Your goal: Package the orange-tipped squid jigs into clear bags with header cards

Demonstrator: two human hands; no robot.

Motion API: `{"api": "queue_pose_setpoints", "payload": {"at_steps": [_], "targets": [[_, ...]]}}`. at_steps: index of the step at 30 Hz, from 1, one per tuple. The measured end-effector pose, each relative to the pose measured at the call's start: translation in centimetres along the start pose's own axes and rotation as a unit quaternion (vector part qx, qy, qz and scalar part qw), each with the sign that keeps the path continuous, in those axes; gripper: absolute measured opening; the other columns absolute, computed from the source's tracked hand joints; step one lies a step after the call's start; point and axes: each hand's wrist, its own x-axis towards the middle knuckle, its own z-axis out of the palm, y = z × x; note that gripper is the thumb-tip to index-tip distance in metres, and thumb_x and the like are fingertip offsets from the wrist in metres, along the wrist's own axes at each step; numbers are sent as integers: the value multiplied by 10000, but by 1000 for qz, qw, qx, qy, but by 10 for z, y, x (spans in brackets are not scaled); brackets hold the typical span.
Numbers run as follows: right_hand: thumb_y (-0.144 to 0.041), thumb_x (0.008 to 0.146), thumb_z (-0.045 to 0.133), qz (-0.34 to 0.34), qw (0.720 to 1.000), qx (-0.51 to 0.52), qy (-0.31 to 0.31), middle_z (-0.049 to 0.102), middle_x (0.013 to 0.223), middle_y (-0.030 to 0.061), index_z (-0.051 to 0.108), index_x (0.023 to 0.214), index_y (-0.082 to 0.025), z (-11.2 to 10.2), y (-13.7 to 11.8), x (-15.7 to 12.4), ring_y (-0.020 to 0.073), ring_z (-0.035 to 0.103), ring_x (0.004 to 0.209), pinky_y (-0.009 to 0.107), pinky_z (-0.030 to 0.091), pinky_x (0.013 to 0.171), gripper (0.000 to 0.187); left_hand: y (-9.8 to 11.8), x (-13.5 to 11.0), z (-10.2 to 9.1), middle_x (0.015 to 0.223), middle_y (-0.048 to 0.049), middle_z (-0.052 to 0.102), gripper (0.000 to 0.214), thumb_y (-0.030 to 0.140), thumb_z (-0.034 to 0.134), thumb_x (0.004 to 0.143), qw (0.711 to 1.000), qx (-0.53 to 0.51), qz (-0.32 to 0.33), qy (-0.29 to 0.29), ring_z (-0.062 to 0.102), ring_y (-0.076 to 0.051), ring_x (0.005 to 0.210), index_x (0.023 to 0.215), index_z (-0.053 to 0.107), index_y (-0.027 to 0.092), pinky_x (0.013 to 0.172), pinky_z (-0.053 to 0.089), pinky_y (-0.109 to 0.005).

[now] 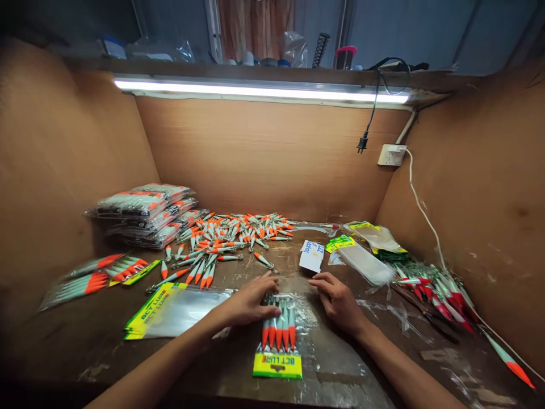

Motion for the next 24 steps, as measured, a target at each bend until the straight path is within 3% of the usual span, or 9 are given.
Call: {"api": "queue_pose_setpoints", "payload": {"at_steps": [4,6,8,10,12,15,18,21,24], "targets": [[-213,963,450,30,999,3,16,615,1207,87,642,1220,-265,-6,3,-5,236,629,1067,360,532,907,325,4,-22,-17,913,-35,702,484,499,759,743,975,-215,-36,39,664,-217,836,1082,602,190,708,520,-299],[-242,972,443,49,998,-7,35,601,1227,86,608,1261,-275,-8,6,-7,242,616,1092,369,520,931,334,-9,-46,-44,927,-30,697,426,443,750,763,958,-240,-71,138,666,-195,805,1072,593,195,677,521,-273],[-264,978,428,68,996,-28,48,584,1257,88,561,1308,-281,-8,14,-7,250,597,1129,385,504,963,356,-37,-81,-80,964,-35,705,355,398,686,822,931,-145,-142,303,679,-205,823,1113,588,220,722,533,-297],[-272,973,420,78,993,-69,51,564,1300,94,498,1366,-274,-6,25,-6,267,563,1185,420,472,1015,401,-75,-120,-118,1063,-45,704,346,383,599,880,866,19,-220,449,684,-232,882,1200,575,253,785,535,-340],[-277,953,439,75,988,-128,45,537,1348,110,419,1434,-244,-1,37,-4,292,522,1238,461,427,1066,482,-119,-159,-150,1249,-68,654,377,299,506,909,805,177,-252,508,640,-274,1084,1280,555,249,944,487,-400],[-293,916,494,61,973,-222,22,477,1429,140,305,1512,-195,7,50,4,325,474,1287,489,396,1088,633,-181,-201,-175,1318,-114,626,433,225,442,873,829,265,-280,406,595,-294,1192,1280,574,165,1013,451,-422],[-286,885,533,52,954,-296,-5,439,1481,149,307,1521,-191,12,55,17,340,475,1282,489,403,1068,681,-211,-211,-173,1372,-139,590,463,288,462,874,856,282,-289,323,494,-321,1322,1301,564,137,1094,367,-482],[-182,804,571,47,941,-332,-34,498,1441,164,439,1449,-172,10,53,40,342,532,1205,480,422,1021,658,-195,-180,-154,1459,-152,501,514,343,428,926,849,287,-254,363,370,-316,1415,1390,472,126,1139,297,-502],[-119,807,520,70,950,-301,-42,666,1221,154,642,1231,-179,2,45,68,323,606,1054,443,462,905,446,-140,-124,-127,1470,-105,489,517,329,459,936,897,237,-141,346,364,-256,1423,1433,417,193,1167,293,-441]]}}
